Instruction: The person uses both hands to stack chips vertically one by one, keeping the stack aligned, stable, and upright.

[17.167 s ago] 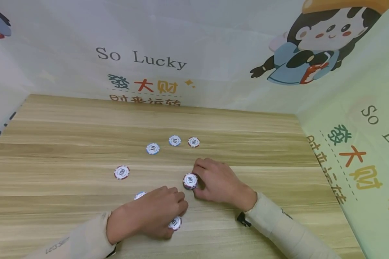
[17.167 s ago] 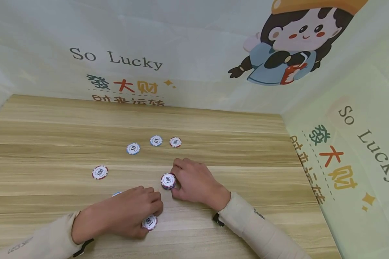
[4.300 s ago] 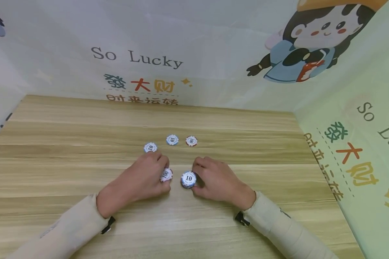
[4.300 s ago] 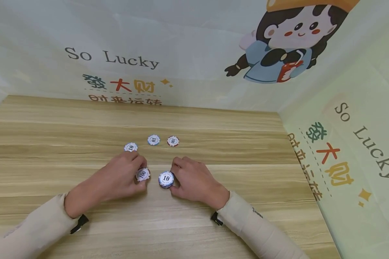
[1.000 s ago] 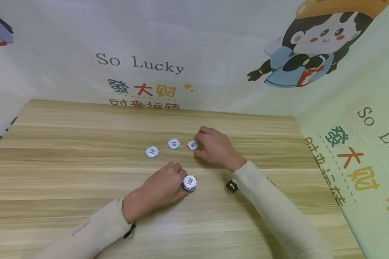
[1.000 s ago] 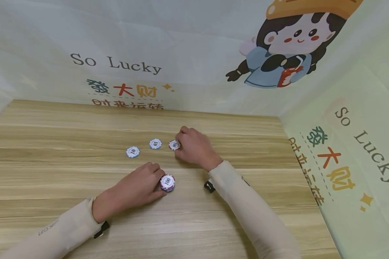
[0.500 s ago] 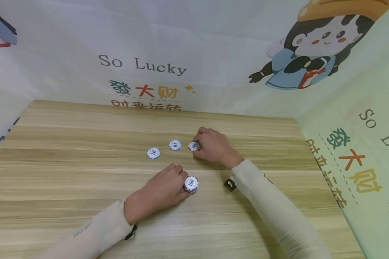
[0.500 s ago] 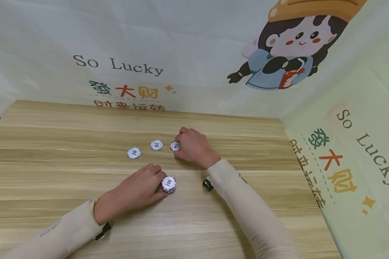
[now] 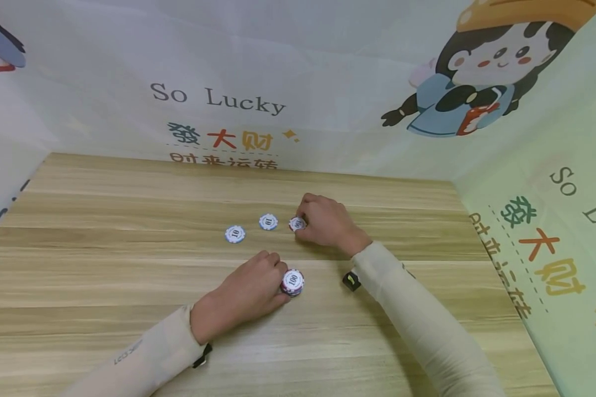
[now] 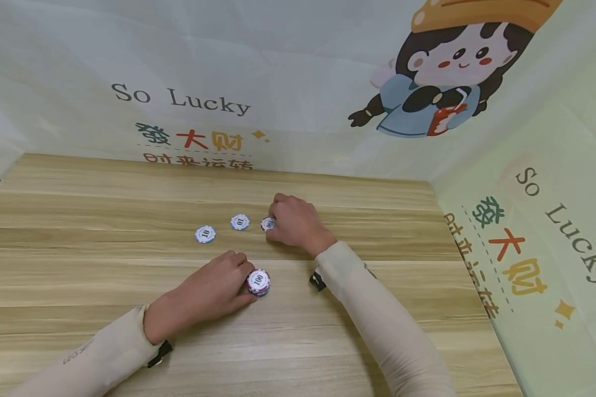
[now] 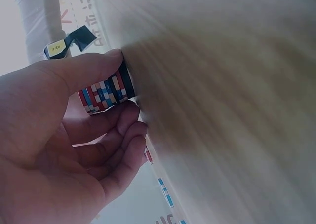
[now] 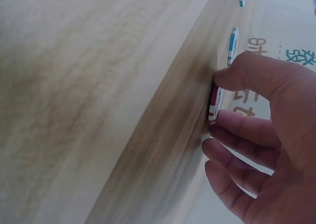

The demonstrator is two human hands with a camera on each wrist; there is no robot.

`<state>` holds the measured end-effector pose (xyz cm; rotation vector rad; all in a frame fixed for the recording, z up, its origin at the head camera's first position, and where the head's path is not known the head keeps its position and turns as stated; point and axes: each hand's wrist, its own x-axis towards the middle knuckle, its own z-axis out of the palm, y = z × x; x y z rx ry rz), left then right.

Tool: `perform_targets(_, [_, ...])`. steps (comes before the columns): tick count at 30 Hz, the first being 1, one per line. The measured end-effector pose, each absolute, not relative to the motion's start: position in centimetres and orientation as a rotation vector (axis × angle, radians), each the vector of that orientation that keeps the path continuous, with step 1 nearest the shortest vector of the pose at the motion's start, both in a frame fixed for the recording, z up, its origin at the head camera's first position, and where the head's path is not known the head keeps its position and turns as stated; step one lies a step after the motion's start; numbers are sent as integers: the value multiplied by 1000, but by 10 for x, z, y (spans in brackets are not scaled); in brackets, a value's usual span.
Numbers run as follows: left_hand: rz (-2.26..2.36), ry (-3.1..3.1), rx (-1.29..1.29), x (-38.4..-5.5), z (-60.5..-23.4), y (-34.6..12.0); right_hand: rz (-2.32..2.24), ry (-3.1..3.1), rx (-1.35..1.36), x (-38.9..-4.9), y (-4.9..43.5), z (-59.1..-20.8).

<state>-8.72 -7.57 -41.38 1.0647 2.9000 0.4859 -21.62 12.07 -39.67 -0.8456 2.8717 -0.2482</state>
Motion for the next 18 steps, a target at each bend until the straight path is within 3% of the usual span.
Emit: perform_targets(18, [458, 2903, 1059, -88, -414, -75, -190, 2904, -881, -216, 121, -402])
